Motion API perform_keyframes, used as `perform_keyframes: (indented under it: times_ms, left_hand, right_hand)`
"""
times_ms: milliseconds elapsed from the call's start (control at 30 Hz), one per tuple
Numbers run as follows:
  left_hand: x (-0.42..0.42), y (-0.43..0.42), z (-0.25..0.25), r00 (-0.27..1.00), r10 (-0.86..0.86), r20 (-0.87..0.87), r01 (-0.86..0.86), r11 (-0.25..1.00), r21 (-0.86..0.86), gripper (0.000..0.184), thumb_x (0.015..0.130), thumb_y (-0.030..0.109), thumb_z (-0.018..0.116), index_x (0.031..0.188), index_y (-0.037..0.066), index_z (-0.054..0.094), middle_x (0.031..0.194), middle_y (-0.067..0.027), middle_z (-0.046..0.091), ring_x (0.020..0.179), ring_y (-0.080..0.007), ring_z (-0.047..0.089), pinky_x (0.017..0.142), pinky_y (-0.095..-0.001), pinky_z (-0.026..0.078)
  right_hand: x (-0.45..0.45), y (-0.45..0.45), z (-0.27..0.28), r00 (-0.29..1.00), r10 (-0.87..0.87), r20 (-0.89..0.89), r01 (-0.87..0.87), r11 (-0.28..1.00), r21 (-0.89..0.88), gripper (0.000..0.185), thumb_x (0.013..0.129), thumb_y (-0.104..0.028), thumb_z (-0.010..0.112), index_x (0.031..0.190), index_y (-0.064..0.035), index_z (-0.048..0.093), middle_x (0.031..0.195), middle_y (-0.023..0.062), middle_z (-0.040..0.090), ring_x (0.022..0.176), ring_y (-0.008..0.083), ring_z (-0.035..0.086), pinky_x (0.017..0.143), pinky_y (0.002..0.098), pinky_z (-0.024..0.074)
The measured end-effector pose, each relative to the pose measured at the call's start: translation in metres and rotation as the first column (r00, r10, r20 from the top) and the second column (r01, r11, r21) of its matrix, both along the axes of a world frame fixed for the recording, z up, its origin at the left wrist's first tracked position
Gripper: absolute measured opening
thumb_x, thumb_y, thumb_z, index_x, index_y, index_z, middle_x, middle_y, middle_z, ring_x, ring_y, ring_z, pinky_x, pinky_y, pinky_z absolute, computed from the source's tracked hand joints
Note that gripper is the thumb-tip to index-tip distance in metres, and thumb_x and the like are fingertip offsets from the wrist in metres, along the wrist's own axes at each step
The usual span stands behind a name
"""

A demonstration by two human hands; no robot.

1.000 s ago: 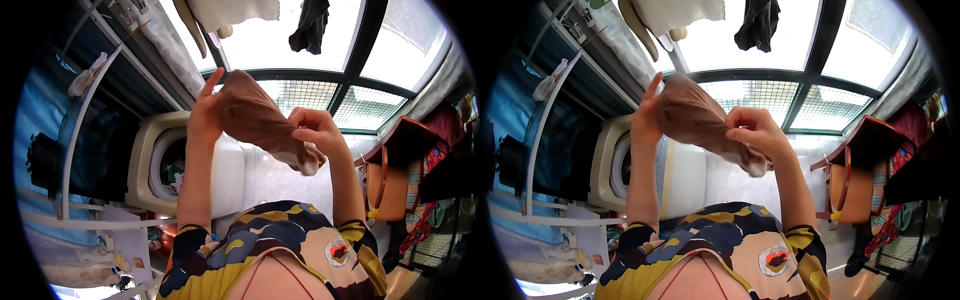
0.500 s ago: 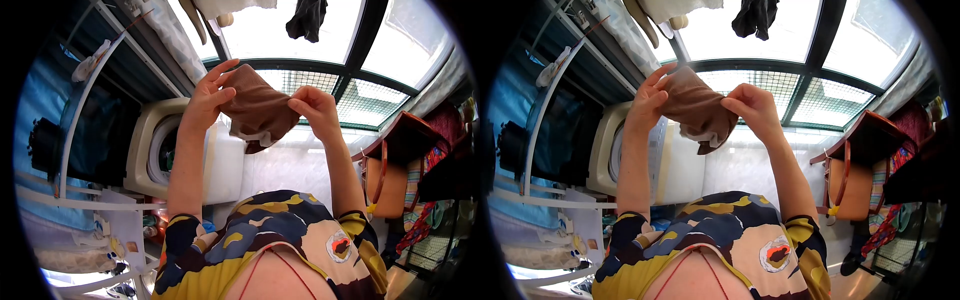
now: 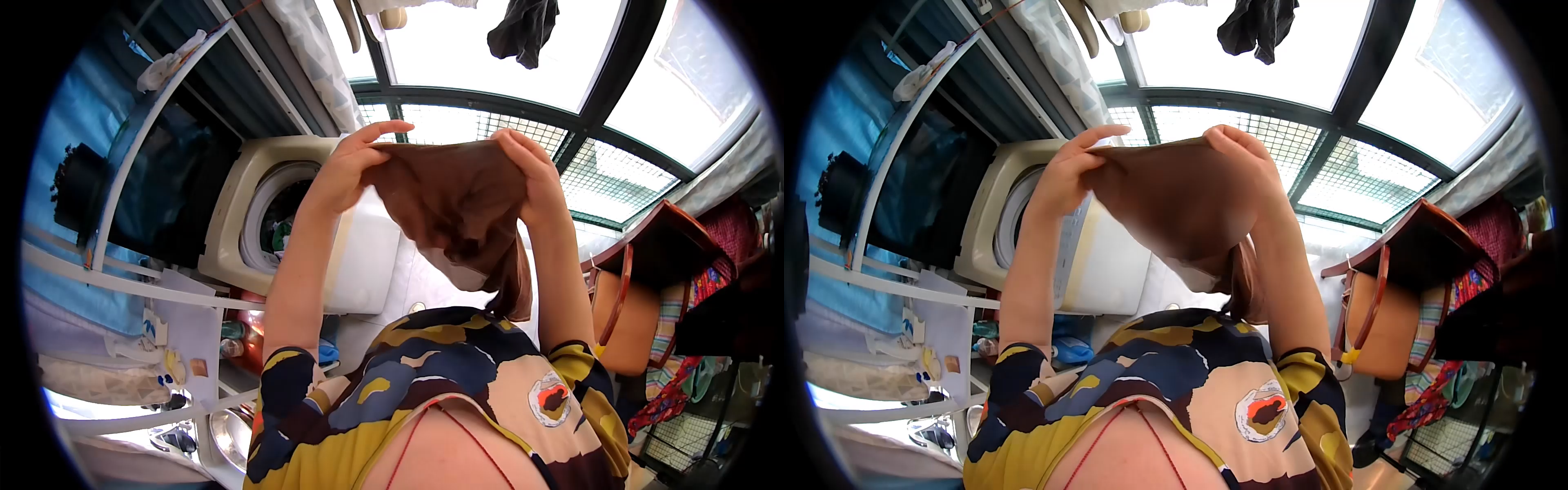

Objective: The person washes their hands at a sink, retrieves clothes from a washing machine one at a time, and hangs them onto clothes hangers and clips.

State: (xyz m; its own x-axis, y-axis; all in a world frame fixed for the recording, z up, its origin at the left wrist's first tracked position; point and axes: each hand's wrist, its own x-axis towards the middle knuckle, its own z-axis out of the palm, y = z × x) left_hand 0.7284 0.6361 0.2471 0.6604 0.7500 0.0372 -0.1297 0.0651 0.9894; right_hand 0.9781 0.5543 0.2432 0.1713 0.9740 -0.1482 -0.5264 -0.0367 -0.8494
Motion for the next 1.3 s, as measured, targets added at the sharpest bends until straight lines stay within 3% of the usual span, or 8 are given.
perform_keyframes:
  times_ms: [100,233,333,500,767,967,1133,1300]
  left_hand:
    - [0.017,-0.029,0.009,0.888,0.215,0.407,-0.073,0.939,-0.337,0.046,0.089,0.001,0.036,0.134,0.002,0.045,0.104,-0.0159,0.065,0.089,-0.0189,0.066,0.081,-0.0286,0.054]
    - [0.028,-0.035,0.006,0.753,0.106,0.649,0.085,0.963,-0.256,0.052,0.092,0.005,0.033,0.143,0.004,0.035,0.101,-0.0126,0.067,0.092,-0.0169,0.066,0.083,-0.0304,0.055]
    - [0.038,-0.046,0.018,0.768,0.201,0.608,-0.041,0.963,-0.266,0.052,0.091,0.005,0.033,0.144,0.005,0.035,0.098,-0.0106,0.068,0.086,-0.0151,0.067,0.079,-0.0285,0.057]
    - [0.045,-0.052,0.028,0.756,0.223,0.615,-0.094,0.967,-0.235,0.051,0.091,0.007,0.036,0.142,0.005,0.038,0.096,-0.0096,0.067,0.082,-0.0148,0.067,0.075,-0.0265,0.058]
    - [0.068,-0.083,0.048,0.733,0.405,0.546,-0.264,0.910,-0.321,0.053,0.087,0.009,0.043,0.140,0.006,0.043,0.091,-0.0090,0.065,0.076,-0.0146,0.065,0.068,-0.0247,0.056]
    - [0.063,-0.090,0.037,0.719,0.356,0.597,-0.199,0.929,-0.313,0.055,0.085,0.007,0.043,0.140,0.005,0.041,0.100,-0.0119,0.065,0.085,-0.0156,0.066,0.077,-0.0266,0.056]
    - [0.069,-0.097,0.029,0.800,0.289,0.526,-0.197,0.955,-0.223,0.056,0.086,0.008,0.042,0.141,0.006,0.038,0.108,-0.0125,0.063,0.093,-0.0163,0.064,0.085,-0.0307,0.055]
    - [0.046,-0.092,0.025,0.929,0.358,0.087,-0.368,0.886,0.282,0.053,0.080,-0.001,0.054,0.132,0.006,0.051,0.103,-0.0025,0.057,0.093,-0.0112,0.056,0.088,-0.0251,0.046]
  right_hand:
    - [0.018,0.020,-0.033,0.946,0.087,0.312,-0.181,0.941,0.286,0.012,0.089,-0.011,0.065,0.093,-0.0007,0.063,0.088,0.0036,0.065,0.081,0.0100,0.062,0.072,0.0213,0.0494]
    - [0.009,0.009,-0.029,0.827,-0.205,0.524,-0.044,0.905,0.424,0.006,0.085,-0.007,0.065,0.088,-0.0020,0.063,0.083,0.0026,0.064,0.078,0.0116,0.062,0.074,0.0241,0.0495]
    - [0.004,0.000,-0.029,0.664,-0.437,0.607,0.008,0.815,0.579,0.004,0.082,-0.003,0.065,0.086,-0.0032,0.064,0.082,0.0036,0.065,0.077,0.0144,0.062,0.075,0.0275,0.0500]
    - [-0.008,-0.013,-0.052,0.755,-0.157,0.636,-0.330,0.748,0.576,0.013,0.076,0.004,0.065,0.087,-0.0025,0.066,0.082,0.0051,0.065,0.074,0.0129,0.063,0.066,0.0264,0.0505]
    - [-0.037,-0.017,-0.072,0.309,-0.443,0.842,-0.337,0.777,0.532,0.036,0.071,-0.004,0.071,0.106,-0.0113,0.065,0.091,0.0067,0.059,0.079,0.0238,0.061,0.065,0.0342,0.0510]
    - [-0.004,-0.003,-0.086,0.708,0.533,0.464,-0.697,0.635,0.334,0.048,0.086,0.011,0.048,0.132,-0.0029,0.049,0.117,0.0062,0.050,0.106,0.0183,0.060,0.088,0.0278,0.0506]
    - [-0.005,-0.009,-0.093,0.802,0.286,0.524,-0.482,0.828,0.286,0.038,0.079,0.007,0.064,0.116,-0.0016,0.059,0.099,0.0029,0.059,0.091,0.0151,0.063,0.078,0.0261,0.0530]
    - [0.026,-0.024,-0.022,0.692,-0.158,0.705,-0.336,0.794,0.508,0.023,0.072,0.005,0.073,0.094,-0.0011,0.069,0.091,0.0062,0.063,0.080,0.0160,0.065,0.068,0.0250,0.0536]
